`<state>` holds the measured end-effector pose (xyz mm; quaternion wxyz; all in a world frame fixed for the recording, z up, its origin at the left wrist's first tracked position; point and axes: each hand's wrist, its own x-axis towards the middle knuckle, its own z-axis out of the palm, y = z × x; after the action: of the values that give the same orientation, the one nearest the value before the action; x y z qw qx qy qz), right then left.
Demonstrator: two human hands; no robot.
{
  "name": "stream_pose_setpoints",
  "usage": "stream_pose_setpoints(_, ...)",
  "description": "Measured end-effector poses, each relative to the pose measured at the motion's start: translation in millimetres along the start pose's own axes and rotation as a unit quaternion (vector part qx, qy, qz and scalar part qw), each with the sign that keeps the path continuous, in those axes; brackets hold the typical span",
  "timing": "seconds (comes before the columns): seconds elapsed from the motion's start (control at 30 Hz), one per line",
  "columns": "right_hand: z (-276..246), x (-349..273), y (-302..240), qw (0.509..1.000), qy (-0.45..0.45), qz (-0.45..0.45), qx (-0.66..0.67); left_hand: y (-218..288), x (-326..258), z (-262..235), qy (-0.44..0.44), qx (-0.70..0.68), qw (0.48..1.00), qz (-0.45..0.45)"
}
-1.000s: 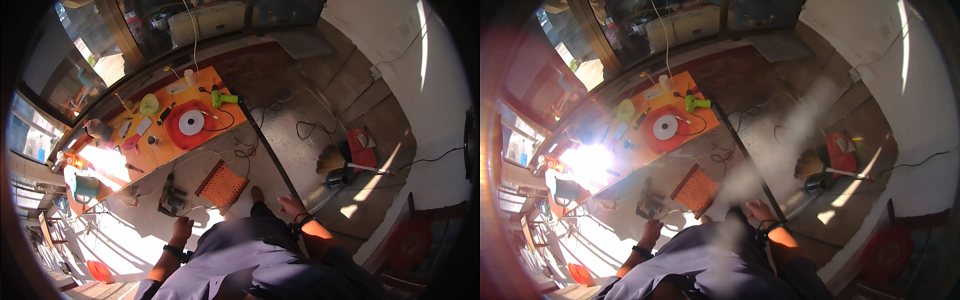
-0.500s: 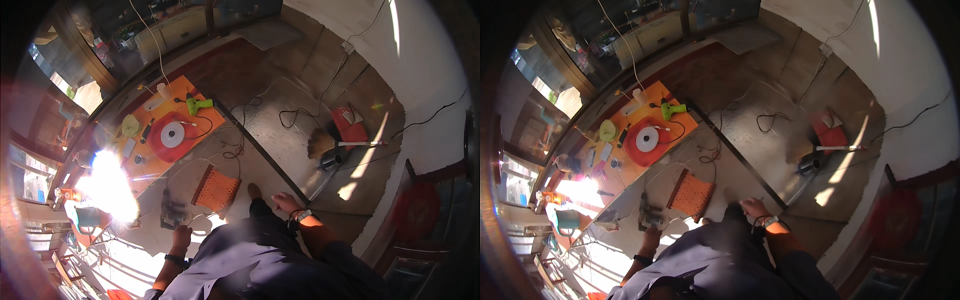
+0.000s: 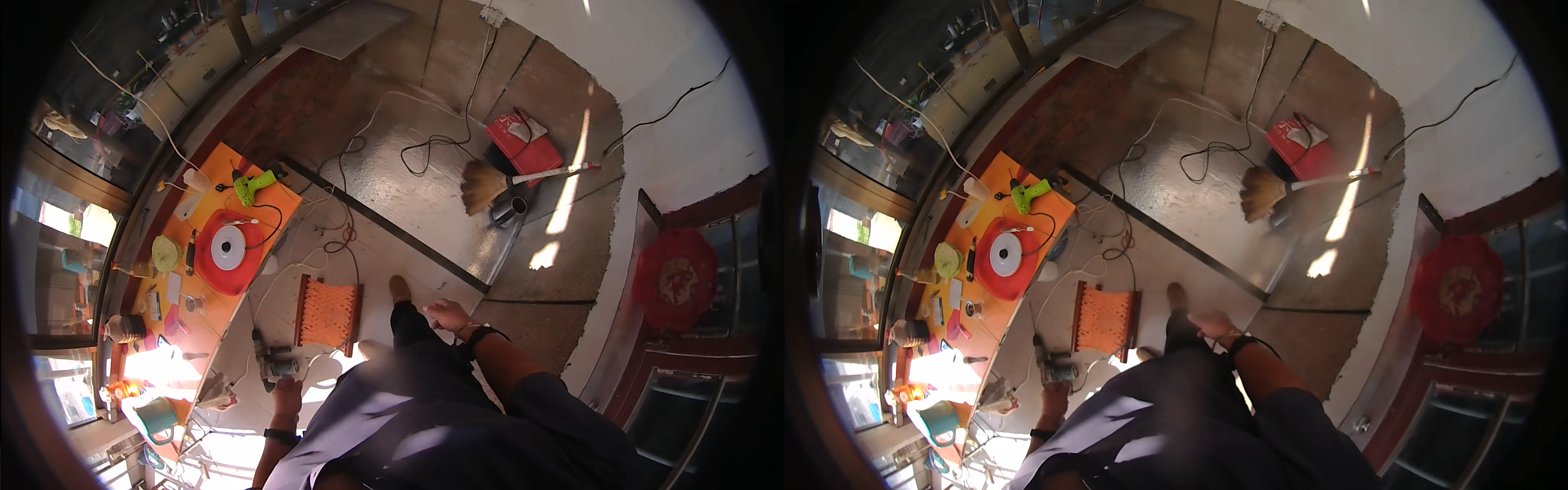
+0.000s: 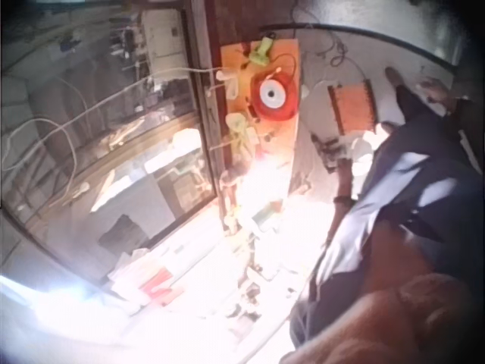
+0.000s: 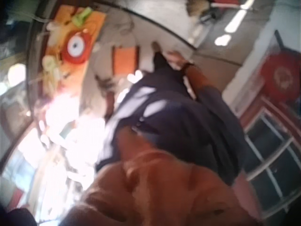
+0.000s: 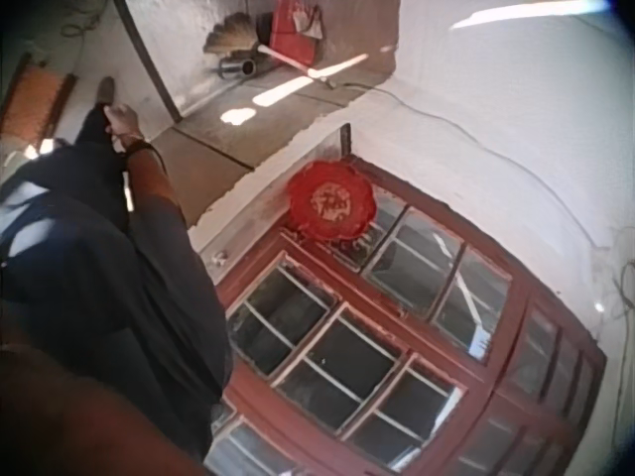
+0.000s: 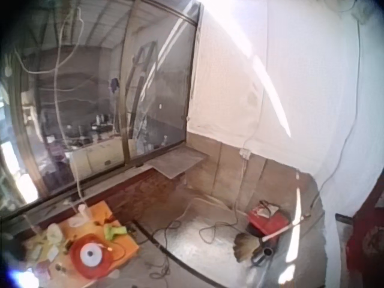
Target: The person picks up a hammer drill and kneels on the floor to drill multiple holes into a brick wall section. After drilling, the person stands up and places the drill on a nearby table.
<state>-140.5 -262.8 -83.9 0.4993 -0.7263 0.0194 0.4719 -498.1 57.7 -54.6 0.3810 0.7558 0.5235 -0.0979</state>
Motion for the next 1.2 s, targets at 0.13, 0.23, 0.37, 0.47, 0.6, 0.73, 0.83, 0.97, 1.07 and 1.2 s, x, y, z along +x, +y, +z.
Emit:
stream_pose_setpoints(0.13, -25.9, 30.5, -0.5, 0.999, -0.011, 0.042, -0.033, 91.8, 0.9, -16.7, -0.044, 0.048, 0.997, -0.028)
stream_pose_setpoints(0.23, -95.2, 101.5, -37.8, 0.995, -0.033, -0.005, -0.094, 128.1, 65.8, 35.2, -0.054, 0.076, 0.996, 0.008)
stream_pose_setpoints(0.37, -175.0, 161.7, -80.9, 0.994, -0.026, -0.027, -0.102, 244.7, 113.9, 76.7, -0.082, 0.042, 0.994, -0.053)
stream_pose_setpoints(0.47, -202.0, 194.6, -58.8, 0.97, -0.022, -0.166, -0.176, 259.0, 141.1, 94.6, -0.091, 0.057, 0.992, -0.067)
stream_pose_setpoints(0.6, -236.6, 223.9, -68.4, 0.963, -0.028, -0.201, -0.178, 267.7, 169.4, 120.3, -0.065, 0.007, 0.994, -0.088)
stream_pose_setpoints(0.73, -272.8, 253.1, -75.0, 0.976, -0.017, -0.148, -0.159, 319.0, 195.1, 141.3, -0.087, -0.007, 0.994, -0.065)
stream_pose_setpoints(0.83, -274.2, 265.9, -88.8, 0.986, -0.02, -0.102, -0.127, 327.7, 205.5, 144.9, -0.063, -0.011, 0.996, -0.07)
stream_pose_setpoints(0.97, -251.2, 254.3, -132.5, 0.997, 0.002, -0.004, -0.076, 368.8, 210.6, 111.5, -0.071, 0.007, 0.994, -0.078)
stream_pose_setpoints(1.07, -227.5, 254.5, -138.5, 0.987, -0.018, -0.1, -0.121, 388.7, 225.1, 72.7, -0.062, 0.041, 0.996, -0.046)
stream_pose_setpoints(1.2, -188.3, 258.0, -160.1, 0.992, -0.008, -0.082, -0.098, 381.0, 254.1, 28.4, -0.064, 0.034, 0.996, -0.043)
